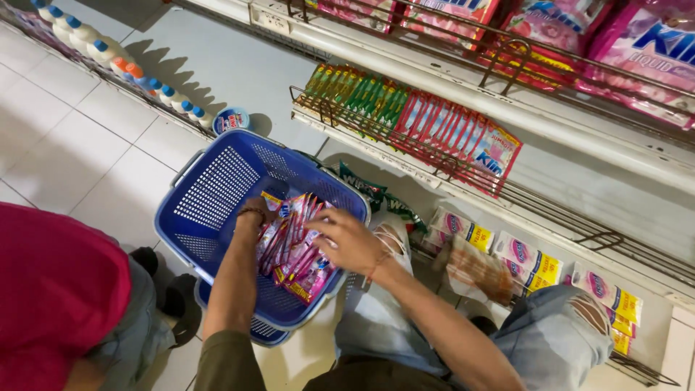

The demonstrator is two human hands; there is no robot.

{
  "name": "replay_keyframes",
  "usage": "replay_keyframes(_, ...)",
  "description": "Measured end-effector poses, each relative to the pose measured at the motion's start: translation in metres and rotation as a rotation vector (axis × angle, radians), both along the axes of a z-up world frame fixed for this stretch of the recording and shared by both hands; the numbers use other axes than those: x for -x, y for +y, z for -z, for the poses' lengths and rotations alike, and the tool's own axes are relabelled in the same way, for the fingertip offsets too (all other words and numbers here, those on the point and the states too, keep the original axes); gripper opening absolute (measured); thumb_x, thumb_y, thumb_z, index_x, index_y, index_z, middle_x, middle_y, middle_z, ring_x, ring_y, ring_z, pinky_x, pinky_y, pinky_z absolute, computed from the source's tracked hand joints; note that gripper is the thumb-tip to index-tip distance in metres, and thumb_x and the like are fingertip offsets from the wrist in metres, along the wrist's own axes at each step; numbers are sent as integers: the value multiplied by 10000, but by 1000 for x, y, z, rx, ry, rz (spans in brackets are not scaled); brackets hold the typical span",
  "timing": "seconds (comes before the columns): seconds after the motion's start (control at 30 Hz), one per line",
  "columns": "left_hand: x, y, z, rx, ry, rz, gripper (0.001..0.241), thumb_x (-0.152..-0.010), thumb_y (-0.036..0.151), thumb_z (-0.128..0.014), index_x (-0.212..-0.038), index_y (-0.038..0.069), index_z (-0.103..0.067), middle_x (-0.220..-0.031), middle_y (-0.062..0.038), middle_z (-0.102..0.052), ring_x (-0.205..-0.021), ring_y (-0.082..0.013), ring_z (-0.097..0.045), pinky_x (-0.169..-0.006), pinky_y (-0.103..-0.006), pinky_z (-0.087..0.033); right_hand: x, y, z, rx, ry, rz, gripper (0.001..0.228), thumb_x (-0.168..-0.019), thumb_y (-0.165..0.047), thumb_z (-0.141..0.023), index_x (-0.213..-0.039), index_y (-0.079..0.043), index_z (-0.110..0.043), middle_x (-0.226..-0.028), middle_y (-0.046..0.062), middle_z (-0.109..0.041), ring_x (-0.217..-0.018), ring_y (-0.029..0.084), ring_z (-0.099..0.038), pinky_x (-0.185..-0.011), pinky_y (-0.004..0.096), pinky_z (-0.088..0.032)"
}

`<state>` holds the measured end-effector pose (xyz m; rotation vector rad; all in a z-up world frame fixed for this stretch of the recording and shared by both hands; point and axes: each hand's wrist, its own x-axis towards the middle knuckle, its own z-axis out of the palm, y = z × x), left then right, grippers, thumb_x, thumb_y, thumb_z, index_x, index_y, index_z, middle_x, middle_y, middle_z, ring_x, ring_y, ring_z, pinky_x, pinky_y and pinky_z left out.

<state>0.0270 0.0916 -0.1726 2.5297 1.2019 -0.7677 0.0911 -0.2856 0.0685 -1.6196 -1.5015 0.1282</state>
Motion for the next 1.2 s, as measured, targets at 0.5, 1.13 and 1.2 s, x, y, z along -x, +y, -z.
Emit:
replay_keyframes(0.5,-14,-7,41,-285,-200,86,303,-1051,203,-525,-1163,94,-784,-1249,-185,-740,-1140,-377,-729,-913,-495,-611,32,11,-2,196,6,108,270,-908,-228,-673,-1146,-119,-740,-1101,75,-679,-986,294,-688,-836,417,-576)
replay_keyframes(1.13,20,-147,-265,503,-956,61,252,-932,89,-555,-1110,-26,-692,-925,-163,-714,-736,-235,-633,-687,-405,-506,11,-1,-9,-304,236,302,388,-890,-31,-729,-1249,-43,-583,-1285,216,-625,-1221,327,-615,-1023,423,-493)
replay_keyframes(1.2,13,-163,-272,954,-1174,51,265,-956,38,-510,-1185,-3,-636,-1006,-49,-734,-881,-109,-682,-798,-277,-576,5,-7,-3,-144,732,224,399,-932,-31,-720,-1300,-61,-569,-1092,91,-701,-997,147,-684,-855,300,-569)
